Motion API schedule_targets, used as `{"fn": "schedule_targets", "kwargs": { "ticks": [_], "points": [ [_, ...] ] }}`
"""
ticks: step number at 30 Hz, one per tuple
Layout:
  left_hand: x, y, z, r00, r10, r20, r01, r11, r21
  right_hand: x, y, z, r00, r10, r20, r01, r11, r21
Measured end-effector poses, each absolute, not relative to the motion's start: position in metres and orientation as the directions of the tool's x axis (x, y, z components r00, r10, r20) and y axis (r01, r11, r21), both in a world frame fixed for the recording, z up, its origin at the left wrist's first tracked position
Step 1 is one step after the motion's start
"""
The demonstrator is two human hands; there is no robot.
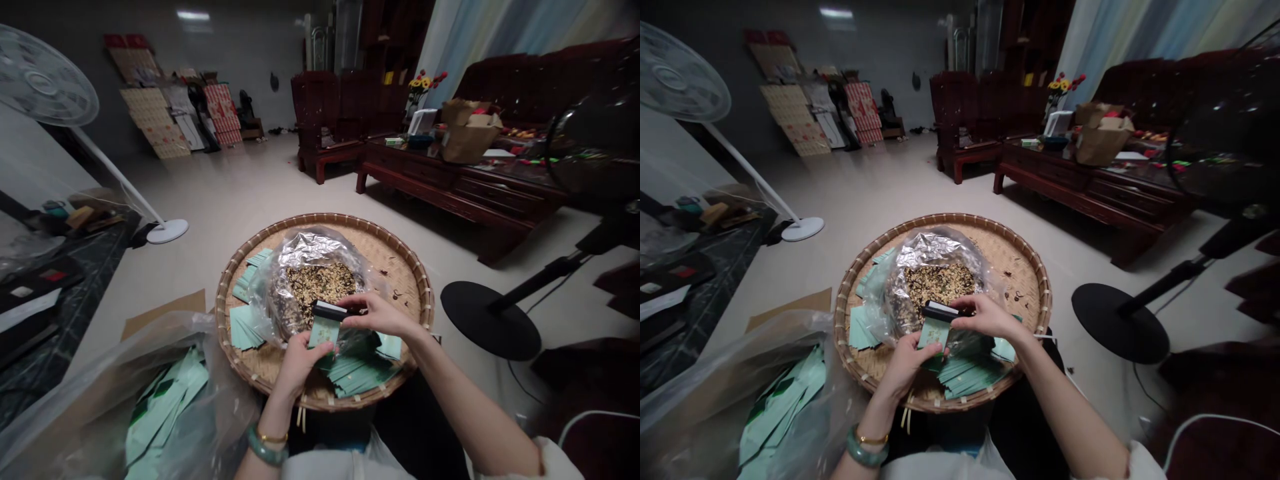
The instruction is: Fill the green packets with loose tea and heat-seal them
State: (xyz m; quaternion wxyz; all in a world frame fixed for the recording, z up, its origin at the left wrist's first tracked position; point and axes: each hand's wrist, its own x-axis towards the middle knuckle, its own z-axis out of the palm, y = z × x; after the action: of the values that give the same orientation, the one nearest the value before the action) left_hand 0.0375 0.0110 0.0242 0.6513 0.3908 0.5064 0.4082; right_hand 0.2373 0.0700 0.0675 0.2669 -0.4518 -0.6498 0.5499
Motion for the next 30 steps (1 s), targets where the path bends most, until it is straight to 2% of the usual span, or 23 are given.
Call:
{"fn": "schedule_targets", "kwargs": {
  "ticks": [4,7,10,14,22,25,28,30],
  "points": [
    [0.039,0.011,0.027,0.153,0.916,-0.37,-0.152,0.392,0.907,0.229,0.067,0.066,-0.419,0.899,-0.127,0.307,0.009,-0.952],
    [0.038,0.011,0.028,0.156,0.928,-0.338,-0.14,0.36,0.923,0.229,0.067,0.067,-0.435,0.893,-0.118,0.291,0.015,-0.957],
    [0.038,0.011,0.026,0.153,0.934,-0.323,-0.13,0.343,0.93,0.231,0.068,0.066,-0.465,0.871,-0.159,0.28,-0.026,-0.96],
    [0.039,0.011,0.022,0.148,0.923,-0.356,-0.139,0.376,0.916,0.231,0.068,0.064,-0.423,0.888,-0.181,0.293,-0.056,-0.955],
    [0.034,0.012,0.024,0.134,0.932,-0.336,-0.121,0.352,0.928,0.243,0.075,0.062,-0.456,0.867,-0.203,0.161,-0.144,-0.976],
    [0.033,0.011,0.022,0.118,0.927,-0.356,-0.151,0.371,0.916,0.249,0.085,0.05,-0.309,0.945,-0.106,0.287,-0.014,-0.958],
    [0.033,0.01,0.021,0.107,0.927,-0.36,-0.144,0.373,0.917,0.249,0.092,0.037,-0.194,0.98,0.04,0.519,0.137,-0.844],
    [0.033,0.01,0.021,0.113,0.928,-0.355,-0.134,0.368,0.92,0.246,0.093,0.034,-0.16,0.98,0.118,0.617,0.193,-0.763]
  ]
}}
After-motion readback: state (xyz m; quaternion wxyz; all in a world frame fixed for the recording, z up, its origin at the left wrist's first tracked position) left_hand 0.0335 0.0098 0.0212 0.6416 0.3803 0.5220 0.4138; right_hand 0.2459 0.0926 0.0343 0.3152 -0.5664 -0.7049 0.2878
